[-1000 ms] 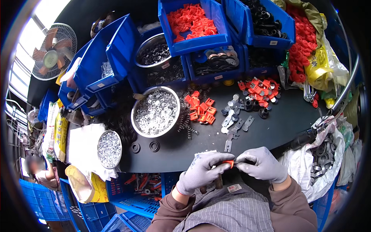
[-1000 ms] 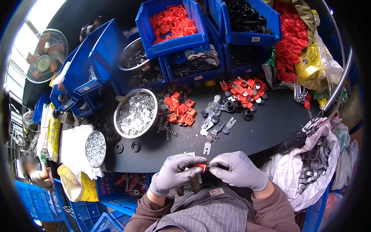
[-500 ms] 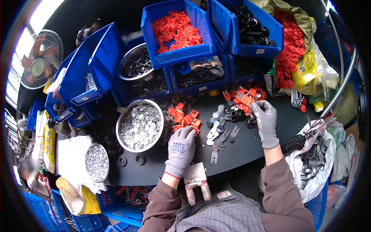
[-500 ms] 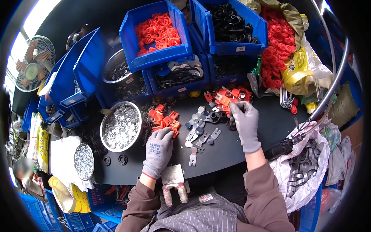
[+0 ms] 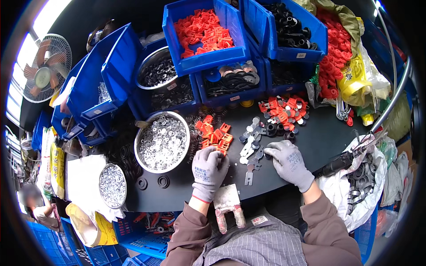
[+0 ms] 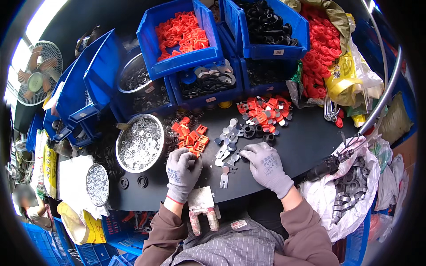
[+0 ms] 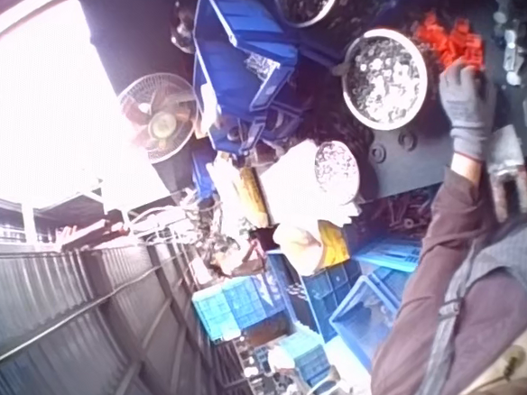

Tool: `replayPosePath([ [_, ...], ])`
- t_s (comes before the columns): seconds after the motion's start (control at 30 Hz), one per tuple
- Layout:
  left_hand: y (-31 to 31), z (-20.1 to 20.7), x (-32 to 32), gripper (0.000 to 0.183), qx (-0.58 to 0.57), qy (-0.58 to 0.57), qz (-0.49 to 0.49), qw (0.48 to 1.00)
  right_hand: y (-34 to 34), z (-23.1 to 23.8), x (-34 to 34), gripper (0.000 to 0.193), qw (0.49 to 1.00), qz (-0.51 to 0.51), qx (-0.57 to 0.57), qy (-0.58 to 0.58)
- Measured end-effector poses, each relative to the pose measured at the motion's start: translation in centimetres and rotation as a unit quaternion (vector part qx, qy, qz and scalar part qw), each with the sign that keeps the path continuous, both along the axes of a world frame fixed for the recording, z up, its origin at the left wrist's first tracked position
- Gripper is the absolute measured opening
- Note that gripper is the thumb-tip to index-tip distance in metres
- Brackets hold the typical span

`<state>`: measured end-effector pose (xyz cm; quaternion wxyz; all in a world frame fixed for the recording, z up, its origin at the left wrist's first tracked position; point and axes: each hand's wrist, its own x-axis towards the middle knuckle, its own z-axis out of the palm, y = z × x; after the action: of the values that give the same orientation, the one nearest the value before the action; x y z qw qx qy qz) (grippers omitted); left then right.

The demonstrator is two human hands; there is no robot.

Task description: The person assembles small red plastic components and metal base plates by hand at a workbench.

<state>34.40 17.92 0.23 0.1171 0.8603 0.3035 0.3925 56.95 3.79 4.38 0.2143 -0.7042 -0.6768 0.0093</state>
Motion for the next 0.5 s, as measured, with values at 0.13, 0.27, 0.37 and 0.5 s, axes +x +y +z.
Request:
replayPosePath([
  [0.13, -1.1, 0.8, -0.5, 0.018, -0.096, -0.078, -0.006, 0.992, -1.2, 0.1, 0.5, 0.023, 0.995, -0.056, -0.073, 0.033],
  [0.27, -4.0, 1.5, -1.1, 0.035, -0.391, -0.246, -0.029, 0.886, -1.2, 0.7, 1.6, 0.02, 0.979, -0.064, -0.171, 0.088],
  [0.37, -5.0, 2.6, -2.5, 0.034, -0.508, -0.255, -0.089, 0.818, -1.0, 1.9, 0.7, 0.018, 0.981, -0.025, -0.179, 0.076],
  [0.5, -6.5, 4.1, -3.1, 0.028, -0.614, -0.352, -0.112, 0.698, -1.3, 3.9, -1.7, 0.011, 0.977, -0.01, -0.092, 0.194],
])
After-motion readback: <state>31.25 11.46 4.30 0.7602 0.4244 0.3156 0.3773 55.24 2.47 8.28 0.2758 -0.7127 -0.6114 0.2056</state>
